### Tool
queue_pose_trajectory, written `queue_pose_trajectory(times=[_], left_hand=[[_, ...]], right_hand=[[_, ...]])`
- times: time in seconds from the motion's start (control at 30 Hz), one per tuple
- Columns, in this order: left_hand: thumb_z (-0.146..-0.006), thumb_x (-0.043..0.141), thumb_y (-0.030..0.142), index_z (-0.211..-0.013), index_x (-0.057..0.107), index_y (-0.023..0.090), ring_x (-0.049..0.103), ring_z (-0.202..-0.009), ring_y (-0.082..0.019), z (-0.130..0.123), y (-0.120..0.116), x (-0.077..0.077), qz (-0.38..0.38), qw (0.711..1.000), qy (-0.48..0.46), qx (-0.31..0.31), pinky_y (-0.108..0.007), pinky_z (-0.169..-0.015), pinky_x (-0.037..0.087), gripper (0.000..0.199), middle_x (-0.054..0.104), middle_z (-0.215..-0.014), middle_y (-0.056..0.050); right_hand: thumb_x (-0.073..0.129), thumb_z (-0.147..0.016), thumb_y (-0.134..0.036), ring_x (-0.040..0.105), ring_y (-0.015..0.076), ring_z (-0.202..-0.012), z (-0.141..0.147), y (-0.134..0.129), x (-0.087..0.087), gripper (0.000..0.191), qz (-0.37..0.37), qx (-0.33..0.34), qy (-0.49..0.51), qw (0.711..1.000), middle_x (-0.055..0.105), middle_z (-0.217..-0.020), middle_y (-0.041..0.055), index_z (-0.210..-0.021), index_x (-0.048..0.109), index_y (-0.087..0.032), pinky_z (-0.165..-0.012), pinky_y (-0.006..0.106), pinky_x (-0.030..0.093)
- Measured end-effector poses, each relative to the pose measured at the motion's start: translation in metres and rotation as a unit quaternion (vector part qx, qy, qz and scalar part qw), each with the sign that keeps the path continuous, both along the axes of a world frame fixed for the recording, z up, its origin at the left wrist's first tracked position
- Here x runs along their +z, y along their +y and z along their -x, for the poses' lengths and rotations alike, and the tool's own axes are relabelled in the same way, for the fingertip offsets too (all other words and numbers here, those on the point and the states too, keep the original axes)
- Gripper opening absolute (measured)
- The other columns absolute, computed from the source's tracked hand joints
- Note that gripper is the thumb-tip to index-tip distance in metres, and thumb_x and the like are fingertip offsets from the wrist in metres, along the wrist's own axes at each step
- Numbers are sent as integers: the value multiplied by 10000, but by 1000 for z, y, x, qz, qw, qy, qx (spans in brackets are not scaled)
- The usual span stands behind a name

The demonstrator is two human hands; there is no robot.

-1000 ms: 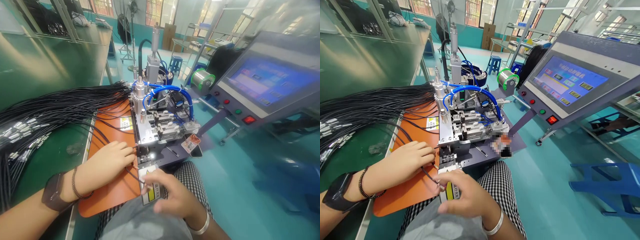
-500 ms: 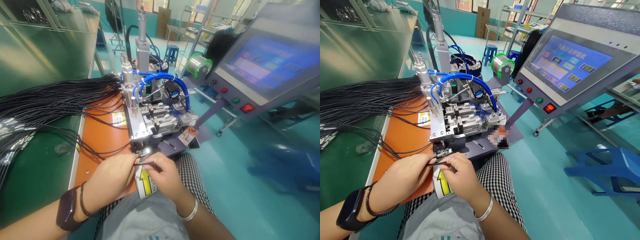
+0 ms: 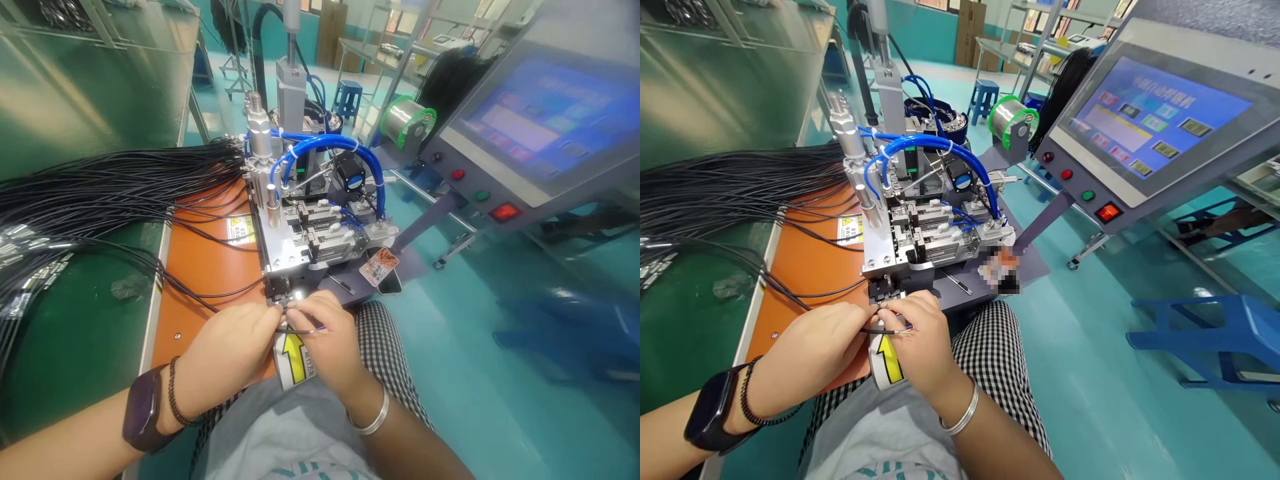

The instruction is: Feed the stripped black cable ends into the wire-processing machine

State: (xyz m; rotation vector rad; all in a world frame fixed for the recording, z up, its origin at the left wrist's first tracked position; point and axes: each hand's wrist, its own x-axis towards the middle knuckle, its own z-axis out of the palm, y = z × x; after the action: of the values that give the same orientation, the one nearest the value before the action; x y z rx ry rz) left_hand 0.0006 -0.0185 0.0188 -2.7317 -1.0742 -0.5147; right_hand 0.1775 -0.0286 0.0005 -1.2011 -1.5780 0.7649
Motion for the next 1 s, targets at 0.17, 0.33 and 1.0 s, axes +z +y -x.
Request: queue_pose_trajectory(times=[0.17,0.33,1.0], left_hand=[[-887,393,57,-1276,538,158,609,-855,-190,9,8,-3,43,999,0,-13,-291,-664,484,428,647,-1034,-94],[-903,401,58,-1242,568,133,590,-749,-184,14,16,-9,-8,999,-16,-37,-293,-602,478,386,662,-927,-79],[-911,361,50,-1188,578,98,584,-746,-199,9,19,-9,13,997,53,-50,-311,-623,485,355,643,-893,-86]], right_hand=[[651,-881,-156,591,192,-824,-11,9,-3,119,-6,10,-54,998,736,-812,12,-844,737,-229,-812,349,443],[711,-803,-254,581,167,-719,-19,21,-9,142,193,-5,32,981,651,-716,-7,-685,654,-200,-698,300,444],[601,-753,-257,506,139,-631,-17,32,-30,88,312,16,181,933,554,-656,-35,-689,600,-198,-597,252,406]])
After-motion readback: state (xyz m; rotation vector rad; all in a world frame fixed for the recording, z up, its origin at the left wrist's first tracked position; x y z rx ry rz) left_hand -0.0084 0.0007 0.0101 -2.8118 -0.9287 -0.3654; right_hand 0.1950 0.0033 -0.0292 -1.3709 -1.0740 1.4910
